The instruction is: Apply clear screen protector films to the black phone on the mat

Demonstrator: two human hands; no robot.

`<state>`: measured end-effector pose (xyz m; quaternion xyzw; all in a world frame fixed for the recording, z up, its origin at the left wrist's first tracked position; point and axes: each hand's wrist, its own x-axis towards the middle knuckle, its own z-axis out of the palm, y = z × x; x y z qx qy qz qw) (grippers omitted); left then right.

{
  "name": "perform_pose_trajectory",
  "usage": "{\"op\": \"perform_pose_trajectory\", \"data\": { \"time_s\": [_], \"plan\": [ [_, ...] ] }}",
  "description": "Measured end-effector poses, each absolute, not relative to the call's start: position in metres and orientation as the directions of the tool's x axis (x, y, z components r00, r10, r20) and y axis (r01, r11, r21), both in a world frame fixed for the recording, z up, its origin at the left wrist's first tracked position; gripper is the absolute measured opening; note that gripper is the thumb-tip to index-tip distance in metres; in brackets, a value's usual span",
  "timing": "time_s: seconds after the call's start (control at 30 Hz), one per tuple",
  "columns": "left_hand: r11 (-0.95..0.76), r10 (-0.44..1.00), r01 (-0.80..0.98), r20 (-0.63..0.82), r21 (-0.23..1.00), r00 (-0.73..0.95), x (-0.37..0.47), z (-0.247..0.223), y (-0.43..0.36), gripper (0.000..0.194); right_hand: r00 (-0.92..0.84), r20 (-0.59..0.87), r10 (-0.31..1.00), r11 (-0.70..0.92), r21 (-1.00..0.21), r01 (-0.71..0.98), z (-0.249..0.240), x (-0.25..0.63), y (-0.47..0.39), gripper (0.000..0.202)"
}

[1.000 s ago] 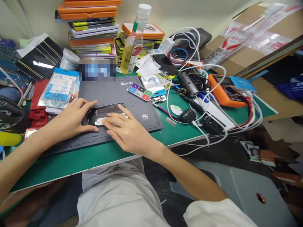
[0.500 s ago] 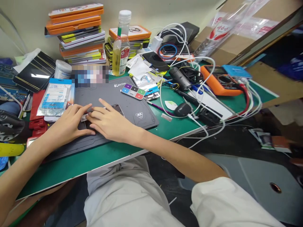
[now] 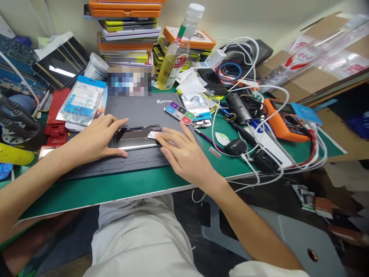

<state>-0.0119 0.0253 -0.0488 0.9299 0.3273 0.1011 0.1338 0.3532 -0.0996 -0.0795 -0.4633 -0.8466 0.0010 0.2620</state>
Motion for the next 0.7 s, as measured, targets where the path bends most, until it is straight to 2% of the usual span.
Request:
{"op": "perform_pose_trajectory", "data": {
  "time_s": [0.2,0.4,0.6,0.7],
  "plan": [
    [-0.754,0.636,0.589,0.095,0.291,0.766,-0.007,-0.047,0.020,0.116,-0.488,0.436,0.756,0.628,-0.276,0.728,-0.076,0.337,-0.119,0.053],
    [-0.775,0.610,0.550,0.138,0.311,0.780,-0.013,-0.054,0.027,0.116,-0.606,0.396,0.690,0.719,-0.287,0.632,-0.066,0.299,-0.093,0.047],
    [-0.800,0.577,0.512,0.166,0.314,0.800,-0.020,-0.057,0.036,0.097,-0.712,0.366,0.599,0.799,-0.209,0.564,-0.063,0.264,-0.054,0.049],
    [-0.800,0.578,0.518,0.157,0.301,0.801,-0.020,-0.055,0.036,0.099,-0.711,0.348,0.611,0.787,-0.175,0.592,-0.065,0.254,-0.039,0.051]
  ]
}}
